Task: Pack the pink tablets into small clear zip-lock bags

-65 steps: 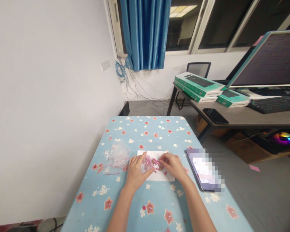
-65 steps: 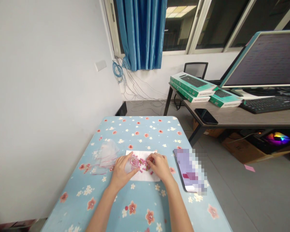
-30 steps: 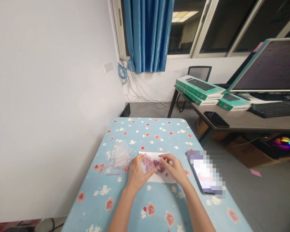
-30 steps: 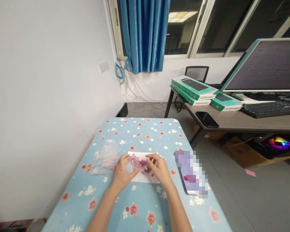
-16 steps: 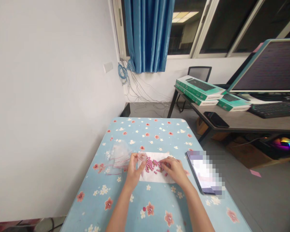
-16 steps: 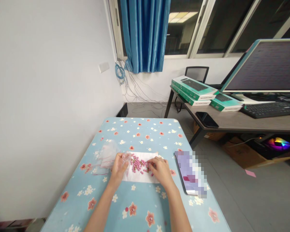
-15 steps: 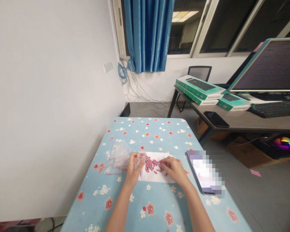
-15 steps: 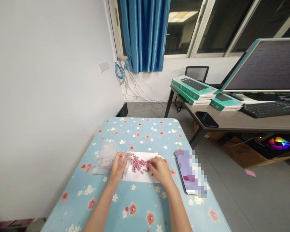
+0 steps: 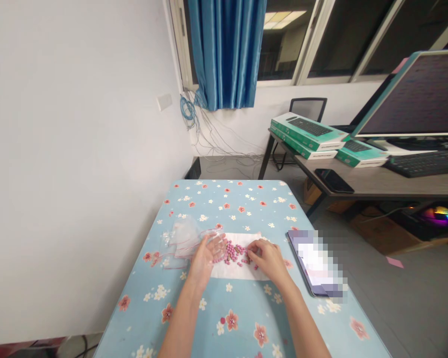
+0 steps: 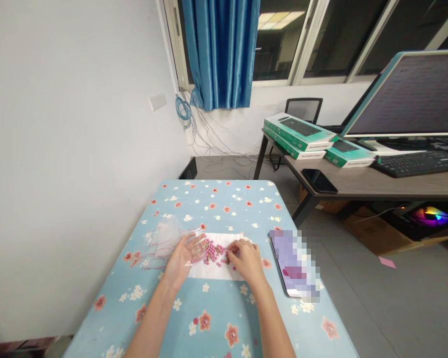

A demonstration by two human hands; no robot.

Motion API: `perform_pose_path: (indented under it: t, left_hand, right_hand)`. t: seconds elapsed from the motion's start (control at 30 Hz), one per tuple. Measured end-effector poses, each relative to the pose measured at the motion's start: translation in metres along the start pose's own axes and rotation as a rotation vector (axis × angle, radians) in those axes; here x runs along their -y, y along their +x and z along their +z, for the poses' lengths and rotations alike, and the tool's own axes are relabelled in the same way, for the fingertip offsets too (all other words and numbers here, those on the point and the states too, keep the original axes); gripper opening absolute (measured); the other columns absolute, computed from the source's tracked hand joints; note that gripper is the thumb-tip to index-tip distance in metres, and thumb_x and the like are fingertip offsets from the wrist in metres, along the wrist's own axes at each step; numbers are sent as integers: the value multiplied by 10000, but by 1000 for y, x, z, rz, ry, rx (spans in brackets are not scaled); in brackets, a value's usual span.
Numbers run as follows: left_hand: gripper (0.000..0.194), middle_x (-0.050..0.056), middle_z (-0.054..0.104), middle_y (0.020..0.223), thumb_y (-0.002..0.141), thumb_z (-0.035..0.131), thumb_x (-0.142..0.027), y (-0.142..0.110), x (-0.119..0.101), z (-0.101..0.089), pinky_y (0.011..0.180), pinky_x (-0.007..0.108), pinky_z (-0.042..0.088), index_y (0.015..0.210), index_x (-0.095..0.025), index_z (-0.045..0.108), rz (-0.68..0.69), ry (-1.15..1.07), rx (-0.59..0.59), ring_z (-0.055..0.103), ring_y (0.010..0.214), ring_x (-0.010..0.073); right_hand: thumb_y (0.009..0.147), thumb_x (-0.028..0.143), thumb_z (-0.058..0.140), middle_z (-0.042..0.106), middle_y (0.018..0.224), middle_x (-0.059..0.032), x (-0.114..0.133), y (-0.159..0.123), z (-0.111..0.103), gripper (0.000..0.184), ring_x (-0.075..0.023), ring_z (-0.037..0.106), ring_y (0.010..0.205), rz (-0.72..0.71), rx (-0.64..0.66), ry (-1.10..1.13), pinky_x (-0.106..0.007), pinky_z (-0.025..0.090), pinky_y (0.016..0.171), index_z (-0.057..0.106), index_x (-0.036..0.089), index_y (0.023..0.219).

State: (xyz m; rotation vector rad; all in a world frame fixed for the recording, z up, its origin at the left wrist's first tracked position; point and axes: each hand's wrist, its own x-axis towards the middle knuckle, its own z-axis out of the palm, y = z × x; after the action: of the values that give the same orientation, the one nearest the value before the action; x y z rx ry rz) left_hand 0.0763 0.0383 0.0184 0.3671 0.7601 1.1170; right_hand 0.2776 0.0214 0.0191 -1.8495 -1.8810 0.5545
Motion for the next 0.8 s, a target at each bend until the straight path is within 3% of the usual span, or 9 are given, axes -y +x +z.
perform_pose_path:
  t: [0.27, 0.43, 0.63, 0.8]
  left_hand:
    - [278, 134, 683, 1075, 892, 482, -375, -3, 5, 4, 842, 345, 488, 1068, -171, 553, -75, 54, 27, 671, 928, 221]
    - [318, 126, 698, 1023, 894, 458, -453, -3, 5, 5, 800, 331, 495, 1026, -181, 555, -81, 71, 60, 676, 897, 221]
    - [370, 125, 704, 987, 905, 419, -477, -7, 6, 7, 791, 354, 507, 1037, -169, 576, -94, 42, 138, 678, 870, 223]
    - [415, 134, 707, 984, 887, 454, -489, -14, 8, 10, 843, 372, 494, 1037, -145, 634, -206, 133, 274, 659, 960, 257]
  right_hand:
    - [751, 224, 492, 689, 754, -27, -2, 1, 4, 194, -206, 584, 772, -48, -50, -11, -329, 335, 770, 678, 203, 698]
    - [740, 233, 501, 684, 717, -20, -3, 1, 5, 178, -198, 579, 733, -63, -95, 4, -333, 348, 786, 674, 209, 706]
    - [731, 286, 552, 641, 693, -18, 5, 2, 0, 119, -164, 536, 634, -37, -210, 385, -292, 418, 681, 625, 195, 709]
    - [746, 329, 609, 641, 726, -35, 26, -1, -6, 148, -154, 527, 625, -58, -308, 671, -299, 455, 675, 590, 192, 695]
